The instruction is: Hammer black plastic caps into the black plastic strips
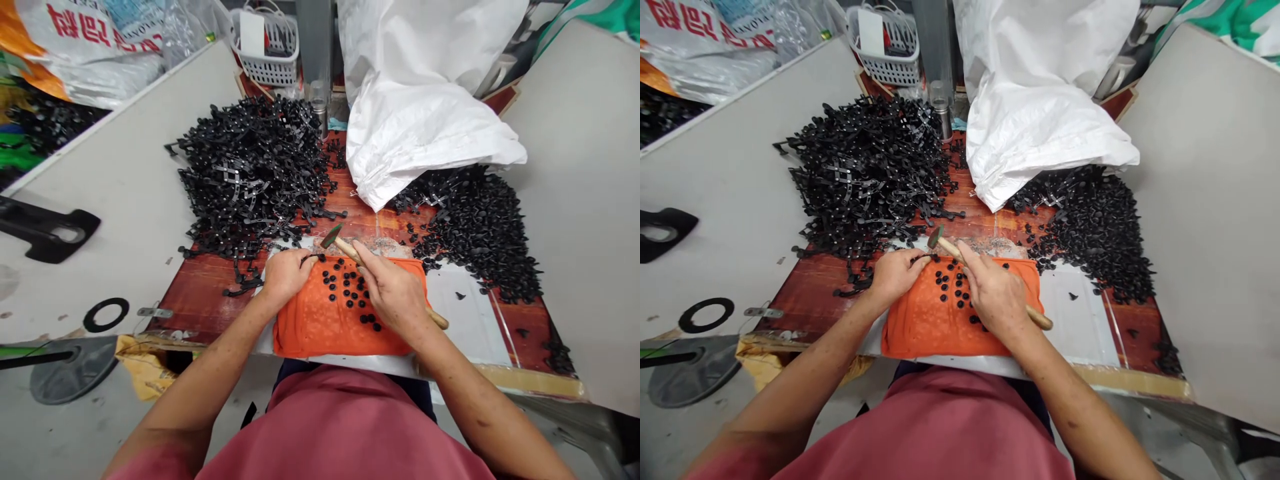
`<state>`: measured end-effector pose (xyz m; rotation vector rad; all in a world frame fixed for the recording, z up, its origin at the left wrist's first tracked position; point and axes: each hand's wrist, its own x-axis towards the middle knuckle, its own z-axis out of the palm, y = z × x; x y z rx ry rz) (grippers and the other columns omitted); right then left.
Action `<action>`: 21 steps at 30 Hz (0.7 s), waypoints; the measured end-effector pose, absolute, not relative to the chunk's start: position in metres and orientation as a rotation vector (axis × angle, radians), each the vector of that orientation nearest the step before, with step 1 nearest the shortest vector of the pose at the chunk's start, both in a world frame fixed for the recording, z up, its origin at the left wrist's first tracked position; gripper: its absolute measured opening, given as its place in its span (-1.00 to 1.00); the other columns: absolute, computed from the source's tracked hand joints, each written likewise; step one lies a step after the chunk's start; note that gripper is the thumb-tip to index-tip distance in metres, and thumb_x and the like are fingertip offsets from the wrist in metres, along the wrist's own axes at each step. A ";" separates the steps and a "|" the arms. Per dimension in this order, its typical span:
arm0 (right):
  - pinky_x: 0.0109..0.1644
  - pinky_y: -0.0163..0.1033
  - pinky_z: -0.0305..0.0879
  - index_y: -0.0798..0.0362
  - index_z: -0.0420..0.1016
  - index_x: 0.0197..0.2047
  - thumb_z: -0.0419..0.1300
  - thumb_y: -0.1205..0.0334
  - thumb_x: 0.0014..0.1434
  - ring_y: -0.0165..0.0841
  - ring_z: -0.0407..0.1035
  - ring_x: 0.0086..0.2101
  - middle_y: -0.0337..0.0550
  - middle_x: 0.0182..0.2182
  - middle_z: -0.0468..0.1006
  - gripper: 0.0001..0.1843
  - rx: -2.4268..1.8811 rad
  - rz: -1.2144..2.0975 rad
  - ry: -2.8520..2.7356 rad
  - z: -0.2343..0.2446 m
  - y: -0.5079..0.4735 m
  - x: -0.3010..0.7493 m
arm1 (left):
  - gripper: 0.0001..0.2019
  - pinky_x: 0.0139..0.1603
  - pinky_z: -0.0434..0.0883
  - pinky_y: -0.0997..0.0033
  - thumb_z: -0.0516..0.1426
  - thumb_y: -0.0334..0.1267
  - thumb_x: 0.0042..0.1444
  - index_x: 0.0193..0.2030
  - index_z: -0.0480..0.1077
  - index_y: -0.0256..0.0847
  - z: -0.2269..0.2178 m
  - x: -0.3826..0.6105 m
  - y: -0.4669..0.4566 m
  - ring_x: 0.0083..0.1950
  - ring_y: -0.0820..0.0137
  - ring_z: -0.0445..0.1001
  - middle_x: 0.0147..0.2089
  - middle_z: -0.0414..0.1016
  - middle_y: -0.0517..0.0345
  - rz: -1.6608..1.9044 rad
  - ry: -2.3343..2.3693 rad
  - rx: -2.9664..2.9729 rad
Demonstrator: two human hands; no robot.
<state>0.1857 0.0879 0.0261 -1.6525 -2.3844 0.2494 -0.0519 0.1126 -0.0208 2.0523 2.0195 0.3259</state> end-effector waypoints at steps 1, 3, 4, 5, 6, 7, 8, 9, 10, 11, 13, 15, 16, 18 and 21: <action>-0.17 -0.21 0.43 -0.22 0.12 0.54 -0.05 0.17 0.49 -0.23 0.58 -0.20 -0.07 0.03 0.66 -0.40 -1.673 0.227 -2.431 0.023 0.089 0.183 | -0.67 -0.25 0.31 0.31 0.07 -0.02 0.34 -0.09 0.66 -0.03 -0.022 -0.052 0.112 -0.16 0.17 0.61 -0.15 0.71 0.04 0.334 2.021 2.064; -0.26 -0.21 0.40 -0.24 0.14 0.53 -0.06 0.16 0.49 -0.23 0.57 -0.29 -0.08 -0.08 0.68 -0.41 -1.711 0.194 -2.533 0.018 0.092 0.179 | -0.67 -0.21 0.33 0.30 0.06 -0.04 0.36 -0.06 0.65 -0.05 -0.024 -0.052 0.110 -0.13 0.17 0.61 -0.12 0.71 0.02 0.352 2.025 2.078; -0.27 -0.21 0.39 -0.24 0.14 0.53 -0.06 0.14 0.49 -0.22 0.56 -0.29 -0.09 -0.10 0.68 -0.41 -1.713 0.178 -2.553 0.017 0.092 0.178 | -0.66 -0.20 0.33 0.30 0.05 -0.04 0.36 -0.05 0.64 -0.05 -0.025 -0.052 0.109 -0.12 0.17 0.61 -0.11 0.71 0.01 0.361 2.026 2.077; -0.26 -0.22 0.39 -0.24 0.11 0.54 -0.08 0.13 0.49 -0.22 0.56 -0.28 -0.08 -0.08 0.68 -0.41 -1.712 0.159 -2.542 0.016 0.092 0.178 | -0.66 -0.18 0.34 0.29 0.05 -0.04 0.37 -0.05 0.64 -0.06 -0.027 -0.052 0.108 -0.12 0.17 0.61 -0.11 0.71 0.01 0.370 2.025 2.072; -0.25 -0.22 0.40 -0.22 0.07 0.55 -0.09 0.13 0.50 -0.23 0.56 -0.25 -0.06 -0.05 0.67 -0.40 -1.712 0.136 -2.513 0.015 0.092 0.178 | -0.65 -0.17 0.34 0.29 0.04 -0.04 0.37 -0.04 0.64 -0.06 -0.028 -0.052 0.107 -0.11 0.18 0.62 -0.10 0.71 0.01 0.381 2.024 2.066; -0.24 -0.22 0.39 -0.21 0.04 0.56 -0.09 0.13 0.50 -0.23 0.56 -0.24 -0.04 -0.03 0.66 -0.39 -1.714 0.117 -2.495 0.016 0.091 0.178 | -0.65 -0.16 0.35 0.29 0.04 -0.04 0.38 -0.04 0.64 -0.06 -0.029 -0.052 0.107 -0.11 0.18 0.62 -0.10 0.71 0.01 0.393 2.019 2.062; -0.24 -0.22 0.39 -0.21 0.03 0.57 -0.10 0.14 0.49 -0.23 0.56 -0.25 -0.03 -0.04 0.66 -0.38 -1.724 0.106 -2.502 0.016 0.090 0.178 | -0.65 -0.15 0.35 0.29 0.04 -0.04 0.38 -0.04 0.64 -0.06 -0.031 -0.052 0.107 -0.10 0.18 0.62 -0.10 0.71 0.01 0.402 2.015 2.061; -0.26 -0.22 0.37 -0.22 0.04 0.56 -0.09 0.16 0.49 -0.23 0.55 -0.27 -0.03 -0.07 0.66 -0.38 -1.733 0.111 -2.538 0.017 0.089 0.178 | -0.65 -0.15 0.34 0.29 0.04 -0.04 0.38 -0.04 0.64 -0.07 -0.032 -0.052 0.106 -0.10 0.18 0.62 -0.10 0.71 0.01 0.408 2.014 2.061; -0.28 -0.21 0.36 -0.24 0.05 0.56 -0.09 0.18 0.48 -0.23 0.55 -0.30 -0.05 -0.11 0.67 -0.38 -1.739 0.122 -2.588 0.018 0.089 0.178 | -0.65 -0.16 0.34 0.29 0.04 -0.04 0.38 -0.04 0.63 -0.07 -0.033 -0.052 0.106 -0.09 0.18 0.62 -0.10 0.71 0.02 0.410 2.014 2.061; -0.29 -0.21 0.35 -0.26 0.07 0.55 -0.09 0.19 0.48 -0.22 0.55 -0.31 -0.07 -0.14 0.67 -0.38 -1.743 0.128 -2.626 0.019 0.089 0.177 | -0.66 -0.17 0.34 0.29 0.05 -0.04 0.37 -0.04 0.63 -0.07 -0.034 -0.052 0.106 -0.10 0.18 0.62 -0.11 0.71 0.02 0.412 2.019 2.056; -0.30 -0.22 0.34 -0.27 0.05 0.55 -0.09 0.19 0.48 -0.21 0.56 -0.29 -0.07 -0.12 0.67 -0.38 -1.743 0.129 -2.649 0.019 0.091 0.175 | -0.66 -0.17 0.34 0.30 0.05 -0.03 0.37 -0.05 0.63 -0.06 -0.035 -0.052 0.106 -0.10 0.19 0.62 -0.11 0.71 0.03 0.426 2.025 2.046; -0.30 -0.23 0.34 -0.25 0.02 0.56 -0.10 0.19 0.49 -0.22 0.57 -0.28 -0.06 -0.11 0.67 -0.37 -1.754 0.107 -2.644 0.020 0.094 0.172 | -0.66 -0.14 0.35 0.30 0.05 -0.02 0.37 -0.05 0.63 -0.05 -0.036 -0.053 0.105 -0.08 0.20 0.62 -0.10 0.70 0.04 0.448 2.027 2.045; -0.31 -0.23 0.34 -0.23 0.03 0.56 -0.10 0.19 0.49 -0.22 0.57 -0.30 -0.06 -0.13 0.68 -0.38 -1.761 0.108 -2.649 0.021 0.096 0.171 | -0.66 -0.12 0.36 0.30 0.05 -0.03 0.37 -0.05 0.62 -0.05 -0.036 -0.053 0.105 -0.08 0.20 0.62 -0.10 0.70 0.03 0.452 2.026 2.050; -0.29 -0.21 0.37 -0.22 0.11 0.54 -0.10 0.17 0.49 -0.21 0.58 -0.32 -0.06 -0.17 0.69 -0.41 -1.754 0.157 -2.655 0.025 0.098 0.169 | -0.66 -0.09 0.37 0.28 0.04 -0.04 0.38 -0.06 0.62 -0.07 -0.034 -0.053 0.105 -0.08 0.18 0.62 -0.10 0.70 0.01 0.419 2.009 2.079; -0.14 -0.18 0.46 -0.23 0.16 0.52 -0.09 0.13 0.50 -0.21 0.60 -0.20 -0.11 -0.08 0.71 -0.44 -1.677 0.312 -2.508 0.035 0.097 0.176 | -0.65 -0.07 0.40 0.24 0.01 -0.05 0.37 -0.09 0.60 -0.10 -0.025 -0.051 0.108 -0.11 0.15 0.63 -0.12 0.71 -0.01 0.310 1.896 2.175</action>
